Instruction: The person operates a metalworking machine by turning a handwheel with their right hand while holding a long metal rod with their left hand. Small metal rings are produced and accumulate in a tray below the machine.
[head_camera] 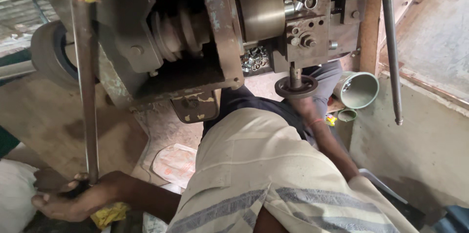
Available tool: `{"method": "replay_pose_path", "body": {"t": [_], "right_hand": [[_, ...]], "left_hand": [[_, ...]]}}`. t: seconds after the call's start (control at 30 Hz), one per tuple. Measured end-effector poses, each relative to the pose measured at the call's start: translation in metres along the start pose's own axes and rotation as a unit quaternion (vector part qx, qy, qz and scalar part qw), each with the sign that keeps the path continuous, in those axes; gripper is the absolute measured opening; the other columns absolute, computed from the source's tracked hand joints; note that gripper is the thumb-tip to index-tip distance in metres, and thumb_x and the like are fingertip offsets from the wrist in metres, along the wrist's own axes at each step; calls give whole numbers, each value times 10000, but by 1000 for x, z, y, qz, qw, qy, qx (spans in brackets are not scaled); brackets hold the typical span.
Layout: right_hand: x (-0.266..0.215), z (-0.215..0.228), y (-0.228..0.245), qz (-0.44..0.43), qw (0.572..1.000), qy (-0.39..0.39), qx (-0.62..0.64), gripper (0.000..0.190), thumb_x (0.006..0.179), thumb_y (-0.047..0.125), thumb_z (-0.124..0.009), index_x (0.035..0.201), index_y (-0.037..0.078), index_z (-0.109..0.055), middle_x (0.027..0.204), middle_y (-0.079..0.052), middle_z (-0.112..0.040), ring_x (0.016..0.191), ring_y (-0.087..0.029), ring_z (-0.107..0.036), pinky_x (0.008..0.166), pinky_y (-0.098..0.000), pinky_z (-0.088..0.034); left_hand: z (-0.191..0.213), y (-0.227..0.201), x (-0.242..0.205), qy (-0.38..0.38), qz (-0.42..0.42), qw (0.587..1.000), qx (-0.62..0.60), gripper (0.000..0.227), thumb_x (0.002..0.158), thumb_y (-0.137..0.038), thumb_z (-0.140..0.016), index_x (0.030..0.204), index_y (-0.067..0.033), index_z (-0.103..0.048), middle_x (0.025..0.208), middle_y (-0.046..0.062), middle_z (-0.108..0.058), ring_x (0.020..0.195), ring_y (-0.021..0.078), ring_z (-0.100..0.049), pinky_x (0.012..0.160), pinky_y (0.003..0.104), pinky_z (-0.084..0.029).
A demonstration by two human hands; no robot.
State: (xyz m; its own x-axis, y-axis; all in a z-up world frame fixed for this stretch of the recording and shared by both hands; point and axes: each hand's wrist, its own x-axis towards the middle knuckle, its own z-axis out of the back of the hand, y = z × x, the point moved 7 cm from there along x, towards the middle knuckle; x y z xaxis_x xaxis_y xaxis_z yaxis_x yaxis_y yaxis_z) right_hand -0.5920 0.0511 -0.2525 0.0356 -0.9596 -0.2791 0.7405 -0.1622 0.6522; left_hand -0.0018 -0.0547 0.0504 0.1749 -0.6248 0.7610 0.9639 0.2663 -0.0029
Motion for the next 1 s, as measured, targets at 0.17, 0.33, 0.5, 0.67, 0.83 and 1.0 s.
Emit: {"method": "replay_pose_path", "body": {"t": [0.17,0.33,0.5,0.67,0.83,1.0], "right_hand": [[-48,18,36,-380,827,-35,412,465,1072,395,-601,890,-20,-707,852,-78,-711,784,-163,-641,736,-326,-512],[-33,71,14,-433,791,-267,341,678,1020,639,-413,1003,54,-756,801,2,-693,692,-64,-578,589,-234,-443],[-39,54,-24,-444,782,-269,346,882,1039,729,-368,964,-65,-746,759,-24,-639,686,-105,-532,608,-284,-436],[-35,60,-24,-420,806,-272,316,910,1005,757,-299,979,-45,-729,799,-40,-690,737,-128,-613,676,-304,-512],[-35,58,-33,-441,811,-263,281,960,1008,783,-265,922,-50,-733,734,-76,-657,700,-144,-555,653,-338,-483],[-33,64,-28,-474,804,-234,271,938,1031,766,-245,823,-46,-666,673,-84,-601,636,-166,-520,596,-332,-426]], "left_hand": [[-1,0,2,-10,28,996,-80,603,1166,-428,-228,1408,21,-549,1429,171,-621,1277,274,-675,1106,411,-591],[-12,44,-11,-61,226,938,-256,634,1129,-433,-352,1386,77,-628,1363,224,-687,1163,276,-701,921,329,-579],[-8,60,-18,-59,220,951,-208,618,1115,-423,-392,1358,89,-640,1366,219,-684,1143,267,-706,926,333,-602],[-9,45,-15,-37,128,972,-195,667,1142,-457,-266,1427,60,-577,1448,198,-635,1331,294,-672,1158,412,-561],[-7,23,-8,9,84,992,-92,610,1152,-449,-269,1447,20,-522,1444,190,-609,1254,260,-685,1039,355,-563],[-6,20,-14,9,3,1000,-30,480,1199,-396,-304,1469,-41,-480,1516,158,-546,1366,258,-654,1091,355,-617]]}}
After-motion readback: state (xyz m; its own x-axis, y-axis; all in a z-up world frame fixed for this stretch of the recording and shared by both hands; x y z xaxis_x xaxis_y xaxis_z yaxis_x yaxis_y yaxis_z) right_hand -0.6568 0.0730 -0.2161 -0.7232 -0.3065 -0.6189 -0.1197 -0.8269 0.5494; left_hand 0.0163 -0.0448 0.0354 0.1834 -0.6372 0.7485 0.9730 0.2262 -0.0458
